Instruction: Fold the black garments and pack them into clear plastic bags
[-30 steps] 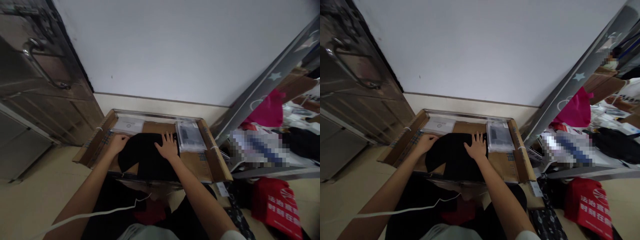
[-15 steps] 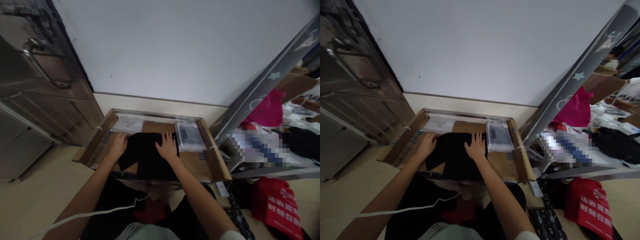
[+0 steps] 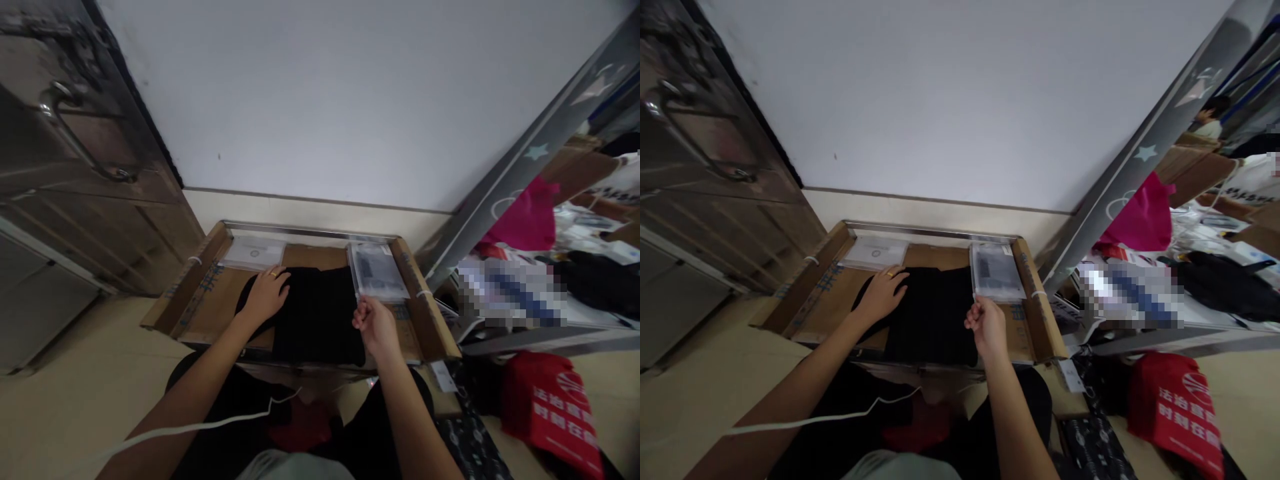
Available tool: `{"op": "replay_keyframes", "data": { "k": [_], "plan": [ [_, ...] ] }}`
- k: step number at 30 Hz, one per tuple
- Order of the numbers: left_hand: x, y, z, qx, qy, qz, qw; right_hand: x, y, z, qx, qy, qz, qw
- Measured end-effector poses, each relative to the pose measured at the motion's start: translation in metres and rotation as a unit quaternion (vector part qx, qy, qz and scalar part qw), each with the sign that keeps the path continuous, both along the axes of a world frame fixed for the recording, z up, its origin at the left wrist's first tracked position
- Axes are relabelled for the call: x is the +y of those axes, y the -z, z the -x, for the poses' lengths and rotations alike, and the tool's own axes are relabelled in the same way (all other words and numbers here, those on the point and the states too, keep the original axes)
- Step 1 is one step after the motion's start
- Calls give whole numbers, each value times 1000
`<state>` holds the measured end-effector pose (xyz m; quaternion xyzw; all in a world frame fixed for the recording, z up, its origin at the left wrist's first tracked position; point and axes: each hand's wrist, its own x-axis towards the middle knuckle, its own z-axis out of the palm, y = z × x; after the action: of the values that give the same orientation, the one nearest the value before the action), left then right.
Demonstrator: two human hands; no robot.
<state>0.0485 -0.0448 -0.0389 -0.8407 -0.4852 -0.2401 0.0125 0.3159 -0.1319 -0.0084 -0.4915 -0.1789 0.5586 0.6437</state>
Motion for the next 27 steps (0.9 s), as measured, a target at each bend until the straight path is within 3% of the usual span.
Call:
{"op": "replay_keyframes", "data": {
  "k": [5,9,14,20,25,27],
  "plan": [
    [0,26,3,-15,-7,21,1000,9,9,-29,67,-1,84,994],
    [-2,28,3,-25,-3,17,1000,18,12,-29,69,21,71,995],
    [-5,21,2,-20,-6,39,999,25,11,-25,19,65,8,998],
    [-2,22,4,-31,-10,60,998,25,-8,-11,-74,144,-166,973],
    [-1,21,6,-43,4,58,997,10,-15,17,-96,78,-189,974],
    [1,16,8,-57,-26,48,997,8,-11,28,-92,40,-188,977]
  ]
}}
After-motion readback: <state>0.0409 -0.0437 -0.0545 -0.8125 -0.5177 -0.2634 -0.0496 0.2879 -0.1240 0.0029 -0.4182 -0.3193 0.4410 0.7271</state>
